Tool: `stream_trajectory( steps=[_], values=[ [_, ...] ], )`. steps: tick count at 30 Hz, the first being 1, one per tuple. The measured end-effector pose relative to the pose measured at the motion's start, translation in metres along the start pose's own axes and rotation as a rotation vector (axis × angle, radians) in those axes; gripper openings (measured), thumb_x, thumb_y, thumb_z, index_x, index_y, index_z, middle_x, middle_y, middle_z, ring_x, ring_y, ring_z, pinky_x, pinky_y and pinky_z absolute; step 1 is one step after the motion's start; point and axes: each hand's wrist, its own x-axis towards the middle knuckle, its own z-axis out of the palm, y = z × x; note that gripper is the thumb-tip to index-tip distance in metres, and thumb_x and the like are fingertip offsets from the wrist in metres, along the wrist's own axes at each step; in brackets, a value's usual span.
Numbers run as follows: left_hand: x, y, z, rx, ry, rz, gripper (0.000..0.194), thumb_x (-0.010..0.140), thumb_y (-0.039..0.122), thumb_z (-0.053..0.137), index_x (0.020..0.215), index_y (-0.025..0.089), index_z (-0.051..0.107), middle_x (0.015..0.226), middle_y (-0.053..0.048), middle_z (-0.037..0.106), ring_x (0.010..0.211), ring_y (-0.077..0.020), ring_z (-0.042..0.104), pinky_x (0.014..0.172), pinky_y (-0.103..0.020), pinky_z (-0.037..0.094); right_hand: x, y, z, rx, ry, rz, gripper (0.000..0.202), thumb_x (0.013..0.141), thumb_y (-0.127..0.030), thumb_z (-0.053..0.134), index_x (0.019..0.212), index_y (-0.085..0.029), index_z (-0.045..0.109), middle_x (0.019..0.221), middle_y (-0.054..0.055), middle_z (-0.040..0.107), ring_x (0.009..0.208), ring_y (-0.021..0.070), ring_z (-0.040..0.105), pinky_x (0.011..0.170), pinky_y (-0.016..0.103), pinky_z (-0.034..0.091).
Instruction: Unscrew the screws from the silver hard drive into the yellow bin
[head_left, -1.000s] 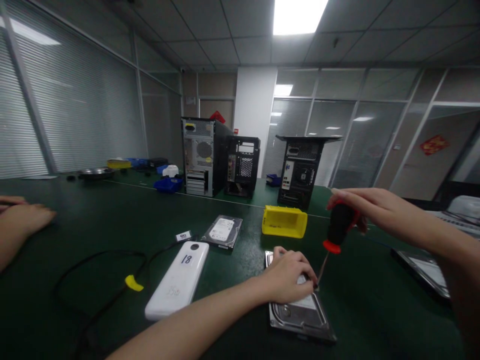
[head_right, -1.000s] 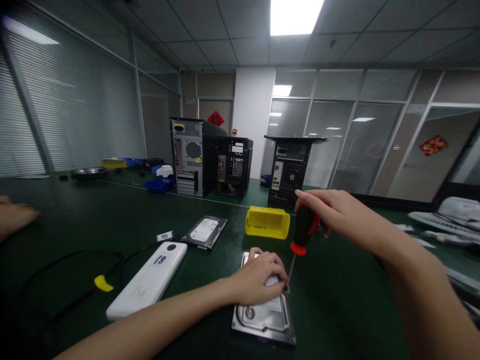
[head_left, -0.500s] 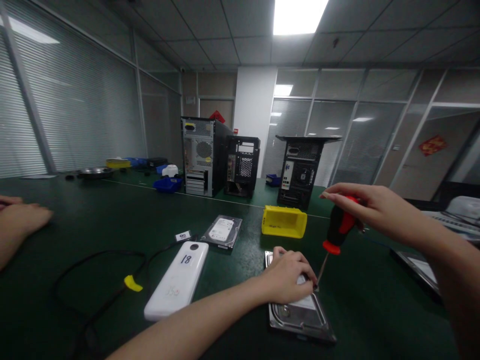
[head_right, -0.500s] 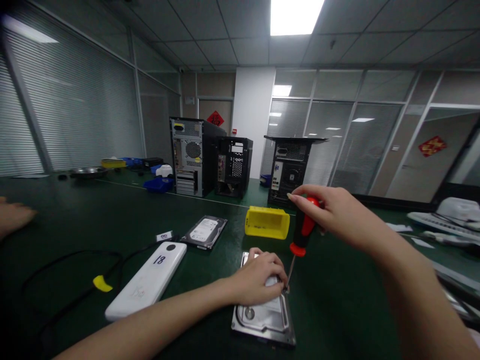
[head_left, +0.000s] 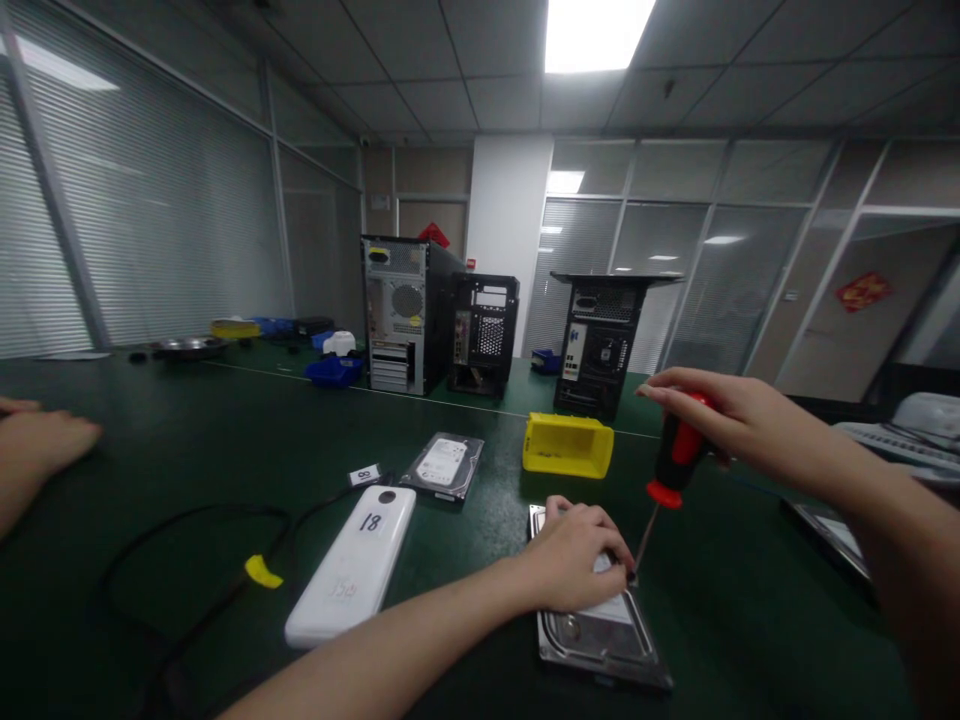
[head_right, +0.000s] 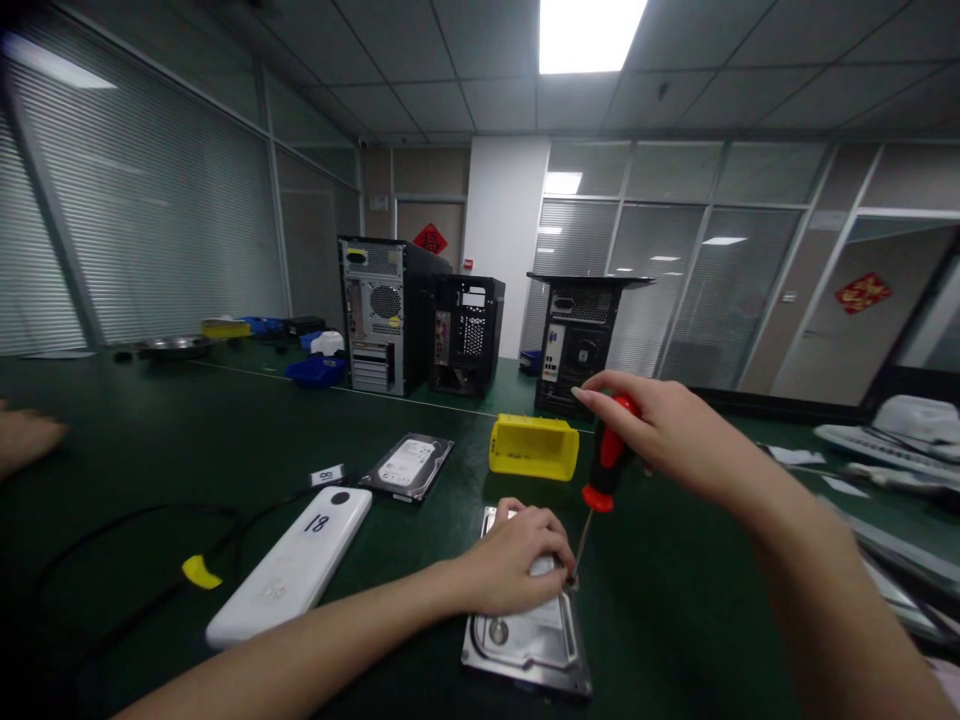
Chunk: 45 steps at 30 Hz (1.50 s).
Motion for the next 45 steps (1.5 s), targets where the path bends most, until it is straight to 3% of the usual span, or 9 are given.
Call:
stream_trajectory(
  steps=[4,10,15,19,22,24,28,34,45],
  values=[
    [0.000,0.000,0.000,-0.003,0.006,-0.008,0.016,0.086,0.031,0.054,0.090,0.023,0.068,0.103,-0.001,0.061,0.103,-0.0220,0.054,0.094,-0.040,0.027,-0.002,-0.004,-0.002,-0.025,-0.011,0.012,0.067,0.081,-0.071,0.034,0.116,-0.021,0.060,0.080,0.007,0.064,0.053,0.0164,0.056,0.047,0.030,0.048],
    [0.000,0.000,0.001,-0.019,0.006,-0.008,0.017,0.087,0.032,0.053,0.091,0.023,0.067,0.103,-0.002,0.061,0.104,-0.0216,0.055,0.093,-0.041,0.028,-0.006,0.000,-0.004,0.015,-0.074,-0.010,0.050,0.091,-0.057,0.025,0.114,-0.025,0.054,0.079,0.005,0.062,0.056,0.0169,0.057,0.052,0.030,0.048],
    [0.000,-0.001,0.001,-0.006,0.002,-0.011,0.018,0.087,0.031,0.053,0.091,0.022,0.067,0.103,-0.002,0.061,0.103,-0.0213,0.054,0.093,-0.041,0.028,-0.005,0.001,-0.004,-0.037,-0.094,-0.014,0.057,0.085,-0.068,0.028,0.113,-0.025,0.052,0.084,0.005,0.064,0.056,0.0165,0.059,0.056,0.032,0.049],
    [0.000,-0.001,0.002,-0.005,0.011,-0.002,0.018,0.087,0.031,0.053,0.091,0.021,0.067,0.102,-0.001,0.061,0.103,-0.0213,0.054,0.093,-0.041,0.028,-0.005,-0.003,-0.005,-0.103,-0.050,0.018,0.059,0.085,-0.069,0.026,0.105,-0.023,0.057,0.094,0.010,0.065,0.075,0.0234,0.061,0.058,0.031,0.047],
    [0.000,-0.001,0.002,-0.008,0.008,-0.005,0.018,0.086,0.031,0.053,0.090,0.021,0.068,0.102,-0.001,0.060,0.103,-0.0221,0.054,0.093,-0.041,0.028,-0.005,0.000,-0.007,-0.152,-0.036,0.017,0.053,0.089,-0.061,0.020,0.107,-0.026,0.057,0.100,0.008,0.066,0.085,0.0268,0.061,0.064,0.034,0.046],
    [0.001,-0.001,0.002,-0.011,0.004,-0.008,0.018,0.086,0.031,0.053,0.090,0.022,0.068,0.103,-0.002,0.060,0.103,-0.0221,0.054,0.094,-0.041,0.027,-0.004,0.004,-0.008,-0.192,-0.043,0.006,0.050,0.090,-0.057,0.021,0.109,-0.027,0.056,0.096,0.007,0.067,0.083,0.0267,0.062,0.068,0.036,0.045],
    [0.000,-0.001,0.002,-0.017,0.004,-0.009,0.018,0.087,0.032,0.053,0.090,0.022,0.067,0.104,-0.002,0.060,0.104,-0.0214,0.054,0.095,-0.041,0.027,-0.002,0.008,-0.007,-0.158,-0.048,-0.032,0.054,0.087,-0.065,0.027,0.110,-0.026,0.056,0.094,0.006,0.067,0.080,0.0245,0.063,0.070,0.036,0.044],
    [0.000,-0.001,0.001,-0.004,0.006,0.000,0.016,0.087,0.031,0.053,0.091,0.023,0.066,0.104,-0.002,0.060,0.105,-0.0189,0.053,0.093,-0.041,0.029,0.000,0.004,-0.007,-0.192,-0.059,-0.067,0.057,0.083,-0.069,0.033,0.086,-0.020,0.063,0.069,0.005,0.064,0.062,0.0197,0.059,0.058,0.032,0.040],
    [0.000,0.000,-0.001,0.006,-0.015,-0.008,0.018,0.089,0.030,0.050,0.093,0.023,0.067,0.107,-0.002,0.060,0.107,-0.0210,0.052,0.095,-0.042,0.028,-0.003,-0.001,-0.008,-0.330,0.021,0.025,0.067,0.077,-0.076,0.031,0.072,-0.020,0.066,0.061,0.006,0.062,0.055,0.0197,0.056,0.054,0.033,0.038]
  ],
)
